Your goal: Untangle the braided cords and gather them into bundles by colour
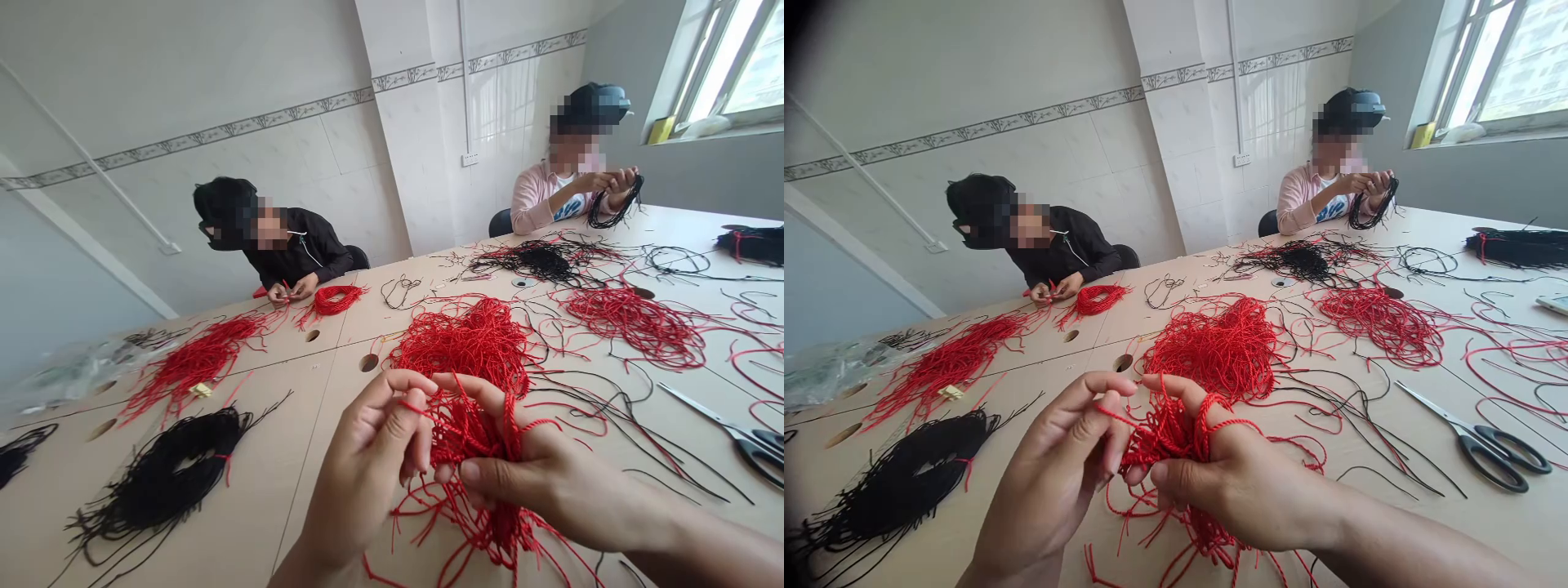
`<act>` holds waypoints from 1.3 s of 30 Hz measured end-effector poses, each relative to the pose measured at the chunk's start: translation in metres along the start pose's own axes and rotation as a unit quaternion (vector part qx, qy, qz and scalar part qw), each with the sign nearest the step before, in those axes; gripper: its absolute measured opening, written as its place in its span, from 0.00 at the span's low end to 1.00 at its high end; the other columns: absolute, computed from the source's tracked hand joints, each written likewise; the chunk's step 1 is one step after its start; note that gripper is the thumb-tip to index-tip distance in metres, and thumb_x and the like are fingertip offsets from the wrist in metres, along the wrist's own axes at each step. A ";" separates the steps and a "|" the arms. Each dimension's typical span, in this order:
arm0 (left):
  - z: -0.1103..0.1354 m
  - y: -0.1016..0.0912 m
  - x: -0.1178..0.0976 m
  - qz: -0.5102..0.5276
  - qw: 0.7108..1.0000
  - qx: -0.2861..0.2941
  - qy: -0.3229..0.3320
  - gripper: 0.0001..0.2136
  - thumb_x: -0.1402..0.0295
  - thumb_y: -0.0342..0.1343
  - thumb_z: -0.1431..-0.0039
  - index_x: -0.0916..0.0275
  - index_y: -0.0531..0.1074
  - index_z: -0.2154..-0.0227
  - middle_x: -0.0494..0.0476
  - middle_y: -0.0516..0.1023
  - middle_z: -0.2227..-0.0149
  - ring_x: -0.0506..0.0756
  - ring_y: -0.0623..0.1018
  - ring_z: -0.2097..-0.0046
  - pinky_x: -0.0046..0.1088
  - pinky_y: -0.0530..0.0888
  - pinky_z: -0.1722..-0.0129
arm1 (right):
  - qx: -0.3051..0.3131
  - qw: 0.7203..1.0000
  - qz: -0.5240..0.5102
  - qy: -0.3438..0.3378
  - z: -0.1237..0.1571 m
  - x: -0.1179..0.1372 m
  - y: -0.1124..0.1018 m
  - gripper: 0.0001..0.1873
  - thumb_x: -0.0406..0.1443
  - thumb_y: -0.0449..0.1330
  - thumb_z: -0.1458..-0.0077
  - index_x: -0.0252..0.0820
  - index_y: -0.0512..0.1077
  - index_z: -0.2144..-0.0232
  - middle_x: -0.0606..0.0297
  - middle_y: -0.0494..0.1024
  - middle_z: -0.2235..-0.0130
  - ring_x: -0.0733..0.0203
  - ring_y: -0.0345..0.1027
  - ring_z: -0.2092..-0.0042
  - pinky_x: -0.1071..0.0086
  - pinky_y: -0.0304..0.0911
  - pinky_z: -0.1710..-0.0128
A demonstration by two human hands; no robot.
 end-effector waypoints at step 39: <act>-0.009 -0.040 -0.030 -0.150 0.948 -0.150 0.237 0.13 0.63 0.50 0.34 0.57 0.75 0.73 0.51 0.75 0.69 0.53 0.73 0.62 0.27 0.71 0.59 | -0.133 0.989 -0.019 -0.056 0.003 0.011 -0.010 0.31 0.37 0.60 0.40 0.48 0.54 0.38 0.74 0.66 0.72 0.69 0.60 0.71 0.74 0.65 0.67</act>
Point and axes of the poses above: each hand's wrist, its own z-axis away from the middle knuckle, its own y-axis out of the palm, x = y × z, the point moved 3 cm from there along -z, towards the middle knuckle
